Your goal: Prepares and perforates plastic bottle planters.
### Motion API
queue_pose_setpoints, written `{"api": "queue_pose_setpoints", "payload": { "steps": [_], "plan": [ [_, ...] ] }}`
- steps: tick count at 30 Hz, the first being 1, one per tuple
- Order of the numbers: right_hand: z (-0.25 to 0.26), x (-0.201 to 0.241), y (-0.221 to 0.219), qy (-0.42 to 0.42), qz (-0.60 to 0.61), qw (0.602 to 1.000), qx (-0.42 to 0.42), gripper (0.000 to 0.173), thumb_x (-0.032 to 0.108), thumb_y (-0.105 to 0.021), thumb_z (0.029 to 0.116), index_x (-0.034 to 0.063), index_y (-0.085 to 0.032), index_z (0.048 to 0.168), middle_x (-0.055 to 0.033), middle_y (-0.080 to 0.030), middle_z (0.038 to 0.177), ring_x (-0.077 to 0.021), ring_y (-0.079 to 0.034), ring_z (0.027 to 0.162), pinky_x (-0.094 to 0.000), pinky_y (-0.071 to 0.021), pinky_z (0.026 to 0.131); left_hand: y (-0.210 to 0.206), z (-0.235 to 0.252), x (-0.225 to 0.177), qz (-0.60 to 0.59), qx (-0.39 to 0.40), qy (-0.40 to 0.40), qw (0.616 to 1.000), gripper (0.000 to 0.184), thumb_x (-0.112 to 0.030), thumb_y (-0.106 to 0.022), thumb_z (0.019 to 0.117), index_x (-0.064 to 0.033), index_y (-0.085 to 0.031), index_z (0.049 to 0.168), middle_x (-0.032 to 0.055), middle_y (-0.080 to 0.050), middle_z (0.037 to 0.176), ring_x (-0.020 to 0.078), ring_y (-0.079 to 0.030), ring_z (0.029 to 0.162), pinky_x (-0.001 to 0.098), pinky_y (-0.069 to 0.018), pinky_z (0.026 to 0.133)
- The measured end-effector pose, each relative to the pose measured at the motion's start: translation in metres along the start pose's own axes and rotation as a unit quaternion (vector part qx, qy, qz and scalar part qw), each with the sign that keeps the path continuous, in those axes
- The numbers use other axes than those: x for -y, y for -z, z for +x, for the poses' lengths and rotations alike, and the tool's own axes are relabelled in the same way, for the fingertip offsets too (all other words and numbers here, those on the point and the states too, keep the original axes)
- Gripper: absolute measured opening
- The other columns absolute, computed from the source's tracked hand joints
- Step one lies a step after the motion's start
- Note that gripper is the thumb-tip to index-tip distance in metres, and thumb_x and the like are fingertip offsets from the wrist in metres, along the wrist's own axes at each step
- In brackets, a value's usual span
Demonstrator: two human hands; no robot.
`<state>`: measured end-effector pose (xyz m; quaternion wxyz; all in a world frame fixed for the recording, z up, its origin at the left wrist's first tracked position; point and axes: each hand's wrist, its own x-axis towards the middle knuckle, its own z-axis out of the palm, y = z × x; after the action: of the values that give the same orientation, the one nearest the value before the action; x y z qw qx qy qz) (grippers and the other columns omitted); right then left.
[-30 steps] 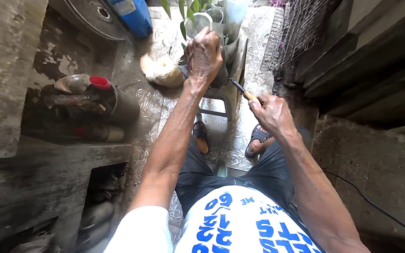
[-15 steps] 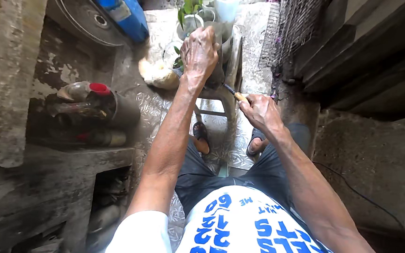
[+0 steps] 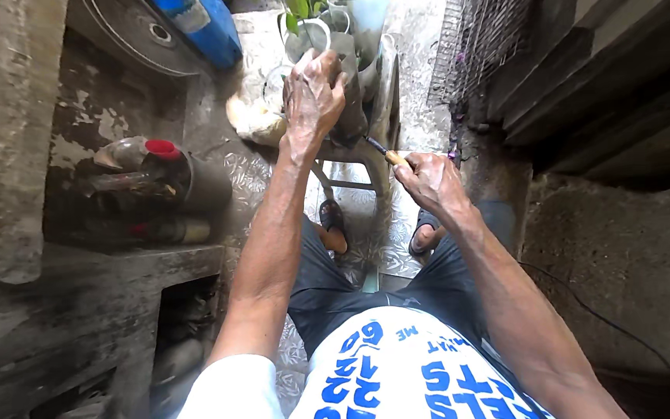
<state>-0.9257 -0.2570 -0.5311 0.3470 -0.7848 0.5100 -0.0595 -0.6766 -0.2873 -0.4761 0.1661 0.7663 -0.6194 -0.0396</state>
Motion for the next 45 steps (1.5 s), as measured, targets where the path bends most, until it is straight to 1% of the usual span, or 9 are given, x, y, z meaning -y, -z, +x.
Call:
{"api": "queue_pose_setpoints", "payload": {
  "steps": [5,11,17,23,26,32,37,41,45],
  "plan": [
    [-0.004,0.003,-0.002,0.001,-0.002,1.000,-0.008,0.045,0.047,-0.045,0.1032,0.0111,-0.067,0.089,-0.0125,-0.067,0.080,-0.0332,-0.067,0.080,-0.0573,-0.0486,0.066,-0.004,0.002,0.005,-0.010,-0.009,-0.008,1.000,0.027,-0.028,-0.057,0.0993,-0.0103,-0.073,0.112,0.0133,-0.069,0.112,0.0275,-0.067,0.108,0.0463,-0.0497,0.099],
    [-0.003,0.003,0.000,0.007,-0.002,1.000,0.001,0.044,0.045,-0.044,0.1037,0.0103,-0.069,0.093,-0.0139,-0.068,0.085,-0.0345,-0.068,0.084,-0.0586,-0.0498,0.069,-0.006,0.003,0.005,-0.020,-0.007,-0.003,1.000,0.027,-0.031,-0.056,0.0999,-0.0111,-0.073,0.110,0.0126,-0.070,0.110,0.0255,-0.067,0.106,0.0447,-0.0511,0.097],
    [-0.005,0.005,-0.004,0.004,-0.001,1.000,0.004,0.044,0.045,-0.045,0.1030,0.0103,-0.067,0.088,-0.0125,-0.066,0.079,-0.0333,-0.067,0.078,-0.0569,-0.0485,0.065,-0.005,0.004,0.005,-0.014,-0.005,0.003,1.000,0.028,-0.031,-0.055,0.1002,-0.0112,-0.072,0.111,0.0119,-0.068,0.111,0.0251,-0.067,0.106,0.0450,-0.0506,0.097],
    [-0.005,0.006,-0.006,0.003,-0.003,1.000,0.003,0.044,0.045,-0.044,0.1036,0.0101,-0.067,0.090,-0.0132,-0.066,0.079,-0.0337,-0.067,0.079,-0.0574,-0.0487,0.066,-0.006,0.002,0.007,-0.017,-0.014,-0.009,1.000,0.033,-0.038,-0.054,0.1033,-0.0115,-0.073,0.111,0.0121,-0.070,0.109,0.0256,-0.068,0.102,0.0447,-0.0516,0.095],
    [-0.007,0.012,-0.006,-0.009,-0.011,1.000,0.011,0.044,0.044,-0.044,0.1042,0.0092,-0.069,0.094,-0.0144,-0.068,0.083,-0.0351,-0.069,0.083,-0.0585,-0.0499,0.068,-0.009,0.004,0.010,-0.033,-0.015,-0.019,0.999,0.034,-0.036,-0.052,0.1041,-0.0100,-0.073,0.110,0.0122,-0.069,0.108,0.0251,-0.067,0.102,0.0438,-0.0511,0.095],
    [-0.005,0.034,0.002,-0.025,-0.057,0.998,0.029,0.045,0.042,-0.043,0.1041,0.0074,-0.064,0.085,-0.0160,-0.066,0.082,-0.0358,-0.068,0.084,-0.0566,-0.0490,0.067,-0.009,0.004,0.011,-0.060,-0.014,-0.026,0.998,0.032,-0.032,-0.052,0.1042,-0.0076,-0.072,0.106,0.0112,-0.068,0.105,0.0222,-0.067,0.099,0.0408,-0.0507,0.094],
    [0.000,0.049,0.011,-0.037,-0.093,0.994,0.047,0.043,0.040,-0.045,0.1035,0.0060,-0.064,0.086,-0.0181,-0.068,0.087,-0.0379,-0.069,0.090,-0.0579,-0.0493,0.069,-0.009,0.004,0.010,-0.059,-0.007,-0.025,0.998,0.032,-0.033,-0.051,0.1044,-0.0083,-0.072,0.107,0.0109,-0.069,0.107,0.0220,-0.067,0.101,0.0411,-0.0503,0.095],
    [0.003,0.050,0.011,-0.040,-0.099,0.993,0.050,0.044,0.041,-0.044,0.1043,0.0061,-0.064,0.086,-0.0176,-0.068,0.088,-0.0375,-0.069,0.090,-0.0581,-0.0492,0.070,-0.010,0.004,0.009,-0.054,-0.011,-0.032,0.998,0.031,-0.031,-0.052,0.1042,-0.0072,-0.071,0.105,0.0115,-0.068,0.103,0.0233,-0.067,0.100,0.0408,-0.0505,0.093],
    [0.005,0.053,0.012,-0.044,-0.104,0.992,0.055,0.044,0.042,-0.044,0.1042,0.0069,-0.063,0.086,-0.0173,-0.068,0.088,-0.0363,-0.069,0.091,-0.0566,-0.0491,0.070,-0.008,0.002,0.008,-0.052,-0.003,-0.040,0.998,0.030,-0.030,-0.051,0.1044,-0.0060,-0.070,0.104,0.0126,-0.067,0.104,0.0244,-0.066,0.101,0.0409,-0.0501,0.094]
  ]
}}
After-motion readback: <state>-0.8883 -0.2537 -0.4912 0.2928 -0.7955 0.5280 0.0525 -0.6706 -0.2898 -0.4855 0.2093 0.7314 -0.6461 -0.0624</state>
